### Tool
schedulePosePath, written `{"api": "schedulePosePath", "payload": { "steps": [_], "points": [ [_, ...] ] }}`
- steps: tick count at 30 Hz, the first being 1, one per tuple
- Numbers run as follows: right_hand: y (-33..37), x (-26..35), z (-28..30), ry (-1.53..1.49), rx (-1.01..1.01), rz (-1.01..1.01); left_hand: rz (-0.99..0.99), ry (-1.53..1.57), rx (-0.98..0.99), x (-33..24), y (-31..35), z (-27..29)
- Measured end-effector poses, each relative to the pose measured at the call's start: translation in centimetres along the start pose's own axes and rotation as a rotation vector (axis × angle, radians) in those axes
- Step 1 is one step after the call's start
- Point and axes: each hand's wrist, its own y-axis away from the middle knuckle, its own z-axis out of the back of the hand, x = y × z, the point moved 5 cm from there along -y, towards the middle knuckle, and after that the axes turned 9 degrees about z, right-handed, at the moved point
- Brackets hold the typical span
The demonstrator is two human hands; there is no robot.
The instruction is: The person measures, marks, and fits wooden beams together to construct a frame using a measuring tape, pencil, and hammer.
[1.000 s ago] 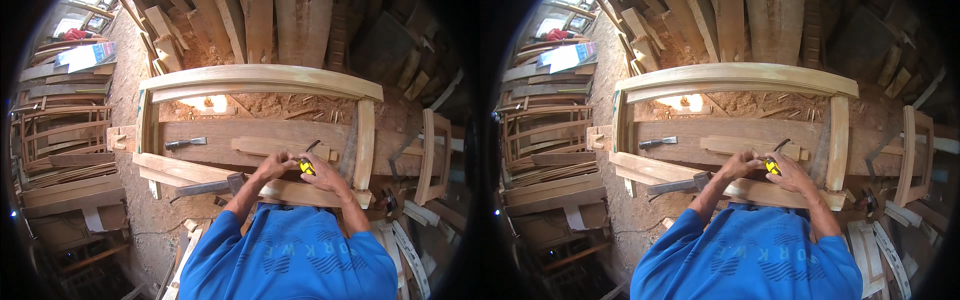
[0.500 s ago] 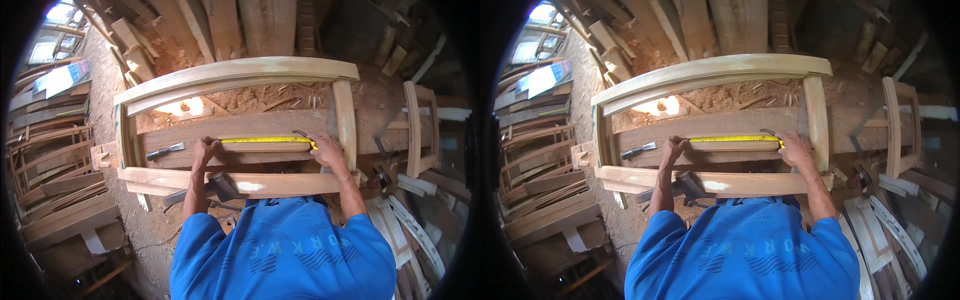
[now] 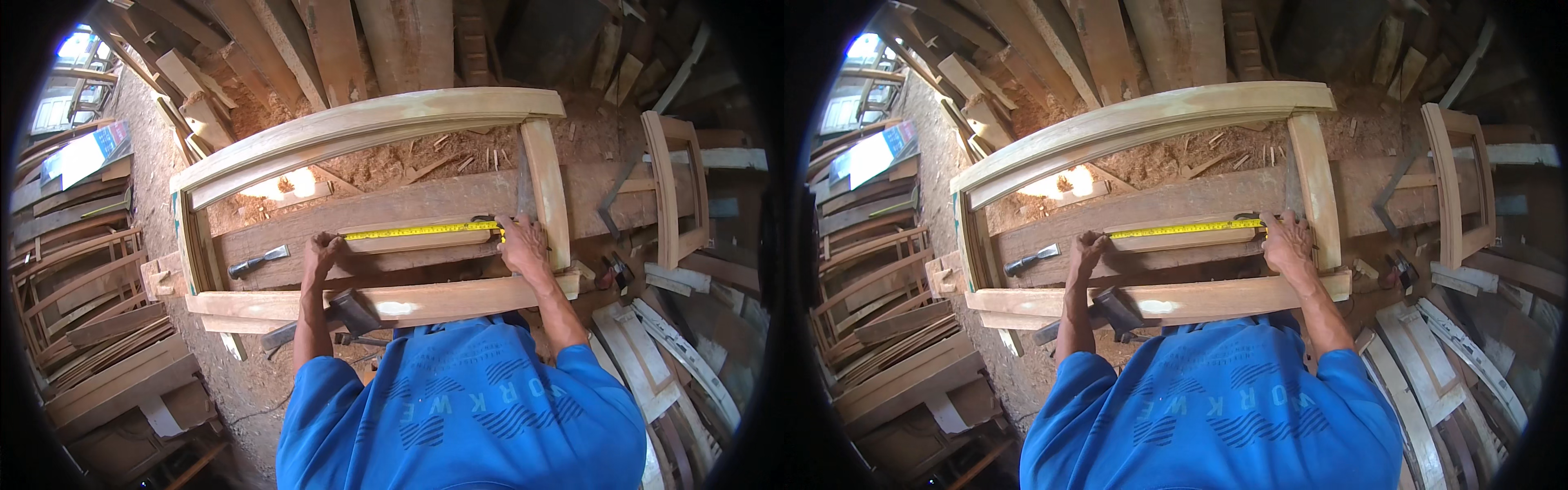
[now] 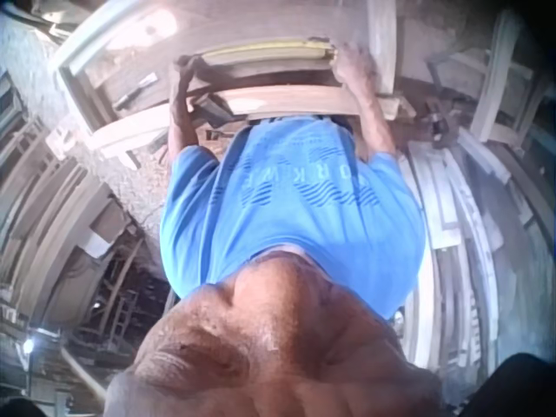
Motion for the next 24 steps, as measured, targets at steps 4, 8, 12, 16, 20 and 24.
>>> {"api": "schedulePosePath", "payload": {
  "steps": [4,8,12,16,20,24],
  "points": [
    [0.4,-0.1,-0.1,0.005,-0.035,0.013,-0.026,-0.084,-0.034,-0.4,0.1,0.1],
    [0.2,0.0,0.2,-0.009,-0.016,0.014,-0.001,-0.084,-0.036,0.3,-0.1,0.1],
    [0.2,0.0,0.2,-0.012,-0.008,0.026,0.001,-0.047,-0.033,0.3,-0.1,0.1],
    [0.3,-0.1,0.1,-0.038,0.037,0.008,-0.014,-0.128,-0.074,-0.4,0.3,0.0],
    [0.4,0.0,0.2,-0.020,-0.009,0.026,-0.012,-0.106,-0.081,-0.4,0.4,0.0],
    [0.3,0.4,0.9,0.004,0.046,0.050,-0.010,-0.070,-0.052,0.4,-0.1,0.3]
  ]
}}
